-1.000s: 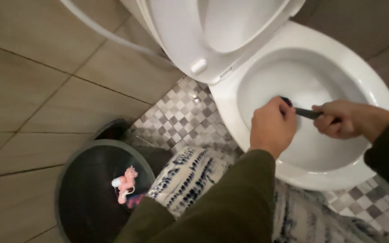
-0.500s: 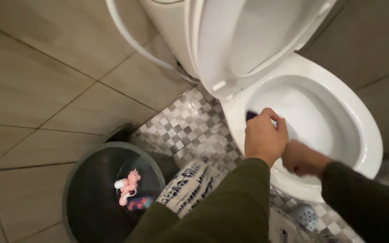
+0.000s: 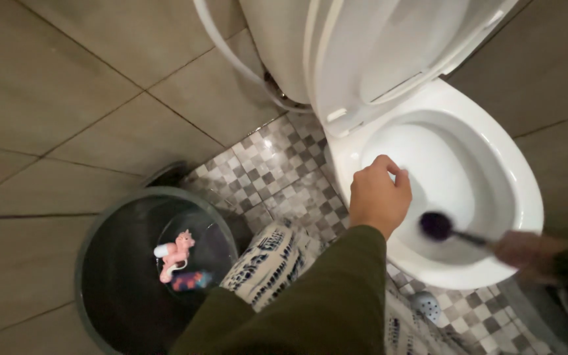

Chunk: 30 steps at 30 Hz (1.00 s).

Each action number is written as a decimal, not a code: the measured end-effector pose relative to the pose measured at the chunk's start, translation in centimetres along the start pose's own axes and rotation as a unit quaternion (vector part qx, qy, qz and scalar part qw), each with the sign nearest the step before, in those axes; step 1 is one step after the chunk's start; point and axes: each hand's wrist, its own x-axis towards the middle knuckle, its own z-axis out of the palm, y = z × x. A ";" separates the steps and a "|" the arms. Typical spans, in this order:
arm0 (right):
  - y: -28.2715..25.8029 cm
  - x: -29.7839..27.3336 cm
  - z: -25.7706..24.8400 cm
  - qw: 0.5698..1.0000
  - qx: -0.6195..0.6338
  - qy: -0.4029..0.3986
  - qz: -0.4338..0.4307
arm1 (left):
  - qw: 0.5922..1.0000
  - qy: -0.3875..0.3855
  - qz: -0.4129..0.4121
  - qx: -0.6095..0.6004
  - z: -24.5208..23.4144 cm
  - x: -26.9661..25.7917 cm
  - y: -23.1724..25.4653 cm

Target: The person wipes the toilet seat, lid, and tank with a sponge, then scrubs the inside of the bowl with a toilet brush. The person handles the sponge and brush to clean multiple surfaces of the toilet.

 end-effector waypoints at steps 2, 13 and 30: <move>-2.6 2.1 1.7 0.998 0.033 -0.044 0.005 | 1.000 0.006 -0.006 0.004 -0.1 -0.1 -0.1; -8.2 5.7 6.0 0.992 0.107 -0.044 0.047 | 0.999 0.003 -0.004 0.032 0.2 -0.8 -0.8; -1.0 34.1 1.1 0.693 0.704 -0.146 0.057 | 0.995 -0.038 0.090 0.016 7.7 4.3 -3.5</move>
